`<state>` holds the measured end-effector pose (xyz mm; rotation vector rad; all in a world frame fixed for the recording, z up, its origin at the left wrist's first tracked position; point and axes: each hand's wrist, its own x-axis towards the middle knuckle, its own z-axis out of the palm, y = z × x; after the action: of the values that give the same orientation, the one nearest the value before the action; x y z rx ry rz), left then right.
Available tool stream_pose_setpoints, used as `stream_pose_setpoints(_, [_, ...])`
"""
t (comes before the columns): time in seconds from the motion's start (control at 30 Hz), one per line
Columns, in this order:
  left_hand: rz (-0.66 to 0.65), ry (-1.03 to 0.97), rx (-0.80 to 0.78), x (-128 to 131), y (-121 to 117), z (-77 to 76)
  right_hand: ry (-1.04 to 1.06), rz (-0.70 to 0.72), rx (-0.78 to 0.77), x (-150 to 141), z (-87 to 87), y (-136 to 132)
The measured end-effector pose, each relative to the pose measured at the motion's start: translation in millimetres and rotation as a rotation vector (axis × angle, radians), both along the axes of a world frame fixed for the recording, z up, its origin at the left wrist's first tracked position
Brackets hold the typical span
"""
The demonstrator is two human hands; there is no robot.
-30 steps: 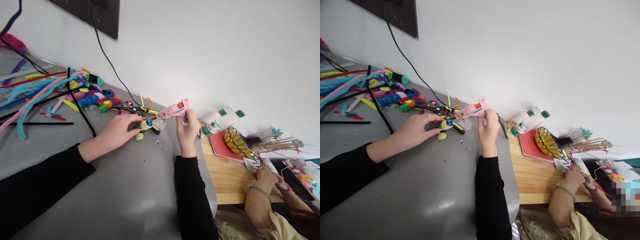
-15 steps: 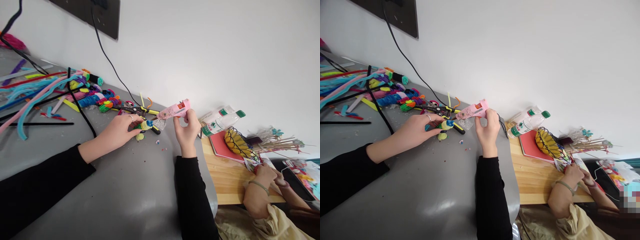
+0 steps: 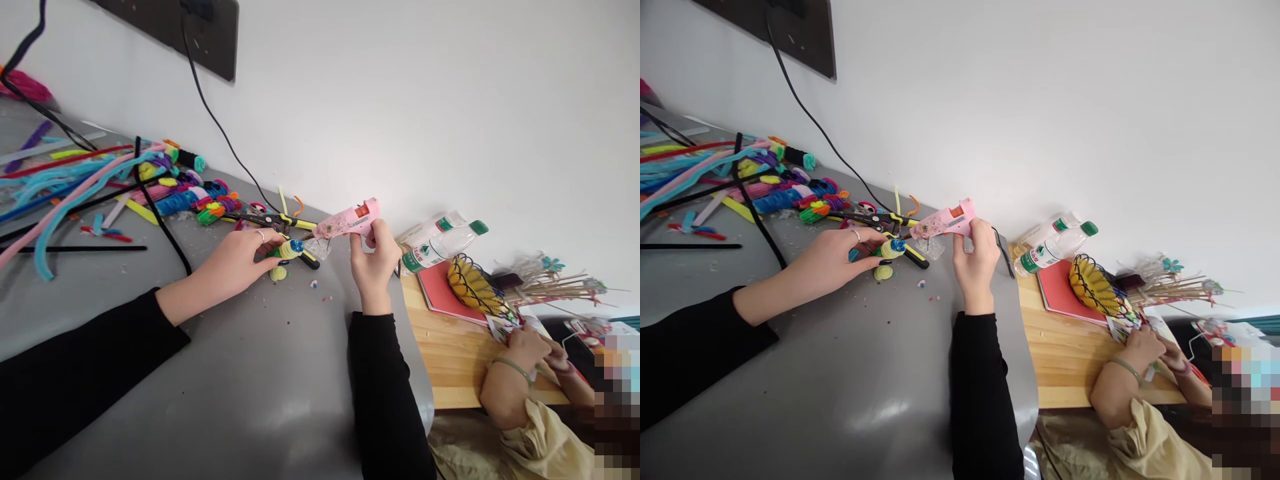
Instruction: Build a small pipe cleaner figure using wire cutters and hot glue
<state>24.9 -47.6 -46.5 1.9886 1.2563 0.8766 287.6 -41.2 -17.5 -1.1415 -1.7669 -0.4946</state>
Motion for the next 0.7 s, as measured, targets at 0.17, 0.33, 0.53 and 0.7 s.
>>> stream_pose_setpoints(0.17, [-0.004, -0.001, -0.007, 1.0, -0.5, 0.8, 0.009, 0.009, -0.016, 2.8, -1.8, 1.3])
stream_pose_setpoints(0.33, [0.003, 0.006, -0.011, 1.3, -0.4, -0.1, -0.003, -0.001, -0.021, 4.6, -3.0, 2.4])
stream_pose_setpoints(0.53, [0.007, -0.02, 0.006, 0.8, -0.5, -0.8, -0.014, 0.009, 0.003, 4.7, -3.5, 3.5])
stream_pose_setpoints(0.7, [0.002, -0.033, 0.003, 1.0, -0.8, -0.3, -0.02, 0.011, 0.012, 4.9, -3.5, 3.5])
